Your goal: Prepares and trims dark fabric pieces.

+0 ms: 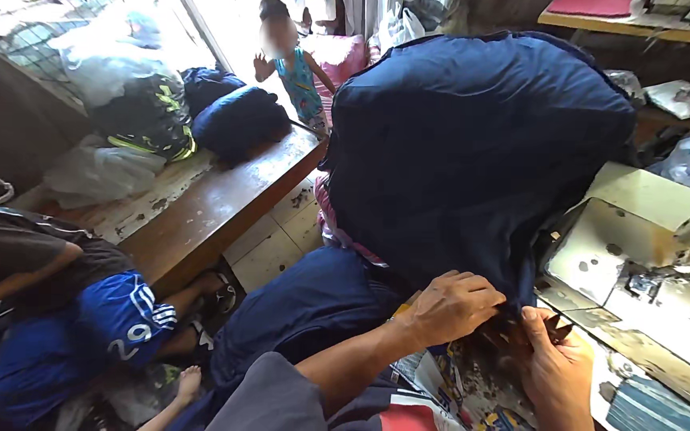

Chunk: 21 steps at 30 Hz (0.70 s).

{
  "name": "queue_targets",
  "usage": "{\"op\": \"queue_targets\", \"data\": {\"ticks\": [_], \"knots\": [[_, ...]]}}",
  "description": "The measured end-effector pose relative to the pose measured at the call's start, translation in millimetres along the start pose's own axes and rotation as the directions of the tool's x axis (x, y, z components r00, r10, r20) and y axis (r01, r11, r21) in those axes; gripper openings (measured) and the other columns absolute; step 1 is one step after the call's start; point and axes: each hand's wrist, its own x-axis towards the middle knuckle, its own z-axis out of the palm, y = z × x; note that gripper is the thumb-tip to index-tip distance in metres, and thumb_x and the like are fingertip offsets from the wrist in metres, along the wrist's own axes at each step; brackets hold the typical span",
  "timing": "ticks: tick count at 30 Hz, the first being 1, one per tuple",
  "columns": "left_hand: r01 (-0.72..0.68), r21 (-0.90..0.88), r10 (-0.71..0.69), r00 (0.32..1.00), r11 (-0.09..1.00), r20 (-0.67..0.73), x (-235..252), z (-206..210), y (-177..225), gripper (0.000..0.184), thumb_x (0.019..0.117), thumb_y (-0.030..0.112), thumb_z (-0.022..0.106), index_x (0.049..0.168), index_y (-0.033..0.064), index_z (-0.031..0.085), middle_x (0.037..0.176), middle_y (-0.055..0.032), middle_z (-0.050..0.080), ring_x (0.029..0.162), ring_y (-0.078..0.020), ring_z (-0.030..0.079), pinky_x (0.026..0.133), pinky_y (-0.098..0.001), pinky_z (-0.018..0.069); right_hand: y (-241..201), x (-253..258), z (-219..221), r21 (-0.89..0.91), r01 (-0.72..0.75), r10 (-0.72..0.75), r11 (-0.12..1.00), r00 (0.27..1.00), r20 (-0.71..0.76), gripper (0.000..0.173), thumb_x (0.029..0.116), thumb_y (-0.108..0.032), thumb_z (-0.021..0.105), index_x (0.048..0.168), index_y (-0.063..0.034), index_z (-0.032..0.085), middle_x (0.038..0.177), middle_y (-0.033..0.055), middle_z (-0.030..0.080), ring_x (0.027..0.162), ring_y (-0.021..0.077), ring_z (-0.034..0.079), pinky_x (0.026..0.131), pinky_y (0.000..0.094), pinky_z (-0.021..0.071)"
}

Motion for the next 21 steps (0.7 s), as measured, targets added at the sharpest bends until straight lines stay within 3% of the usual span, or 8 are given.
{"op": "queue_targets", "data": {"ticks": [5,8,12,14,17,19,21], "knots": [[0.054,-0.091,-0.053,0.999,0.994,0.01,1,-6,-5,0.014,0.0984,0.015,0.067,0.097,0.0077,0.079,0.099,-0.0042,0.074,0.098,-0.0161,0.069,0.09,-0.0311,0.0549,9,3,2,0.021,-0.001,0.002,1.0,1.0,-0.018,0.015,0.1019,-0.015,0.06,0.088,-0.0151,0.066,0.063,-0.0074,0.06,0.047,0.0014,0.05,0.043,0.0172,0.044],[0.096,-0.187,-0.103,0.994,0.978,-0.028,2,-6,-6,0.008,0.0935,0.01,0.072,0.09,0.0047,0.077,0.093,-0.0053,0.073,0.093,-0.0159,0.068,0.086,-0.0292,0.0549,13,0,8,-0.025,0.047,-0.046,0.999,0.998,0.034,0.005,0.0978,-0.017,0.067,0.1,-0.0135,0.066,0.073,-0.0068,0.065,0.053,0.0013,0.053,0.047,0.0173,0.0461],[0.107,-0.199,-0.12,0.991,0.974,-0.058,4,-1,-6,0.009,0.0857,0.007,0.079,0.082,0.0033,0.071,0.087,-0.0072,0.069,0.089,-0.0185,0.066,0.083,-0.0306,0.0546,15,-6,14,-0.135,0.081,-0.07,0.988,0.994,0.086,0.038,0.0865,-0.023,0.079,0.116,-0.0048,0.062,0.094,-0.0032,0.07,0.08,0.0054,0.068,0.071,0.021,0.0604],[0.106,-0.174,-0.113,0.993,0.979,-0.032,6,2,-6,0.011,0.0815,0.001,0.076,0.078,0.0045,0.066,0.084,-0.007,0.065,0.086,-0.0198,0.063,0.079,-0.0319,0.0533,17,-5,17,-0.116,0.069,-0.065,0.991,0.997,0.038,0.035,0.0819,-0.013,0.082,0.111,-0.0034,0.065,0.093,0.0002,0.073,0.08,0.0092,0.071,0.071,0.0257,0.0625],[0.122,-0.128,-0.108,0.988,0.984,0.109,11,-6,-7,0.014,0.0819,0.005,0.078,0.077,0.0056,0.065,0.085,-0.0066,0.065,0.086,-0.0201,0.064,0.079,-0.0342,0.0546,17,2,16,-0.072,0.088,-0.087,0.993,0.996,0.016,0.028,0.0754,0.005,0.078,0.101,-0.0025,0.068,0.089,0.0016,0.074,0.079,0.0107,0.072,0.074,0.0284,0.0635],[0.136,-0.095,-0.117,0.975,0.986,0.187,19,-24,-8,0.015,0.083,0.011,0.081,0.08,0.0056,0.068,0.087,-0.0064,0.067,0.088,-0.0199,0.066,0.08,-0.036,0.0555,12,6,12,-0.088,0.124,-0.121,0.988,0.992,0.033,0.026,0.0752,0.007,0.076,0.098,-0.0045,0.069,0.086,-0.0008,0.074,0.078,0.0081,0.071,0.074,0.0263,0.0628],[0.134,-0.039,-0.125,0.976,0.99,0.178,30,-45,-6,0.012,0.0807,0.011,0.082,0.081,0.0064,0.07,0.088,-0.0056,0.069,0.088,-0.0197,0.066,0.08,-0.0366,0.0558,5,6,9,-0.143,0.148,-0.143,0.979,0.989,0.043,0.025,0.0777,0.005,0.074,0.099,-0.0064,0.067,0.087,-0.0047,0.072,0.08,0.0039,0.069,0.075,0.0227,0.0611]]}}
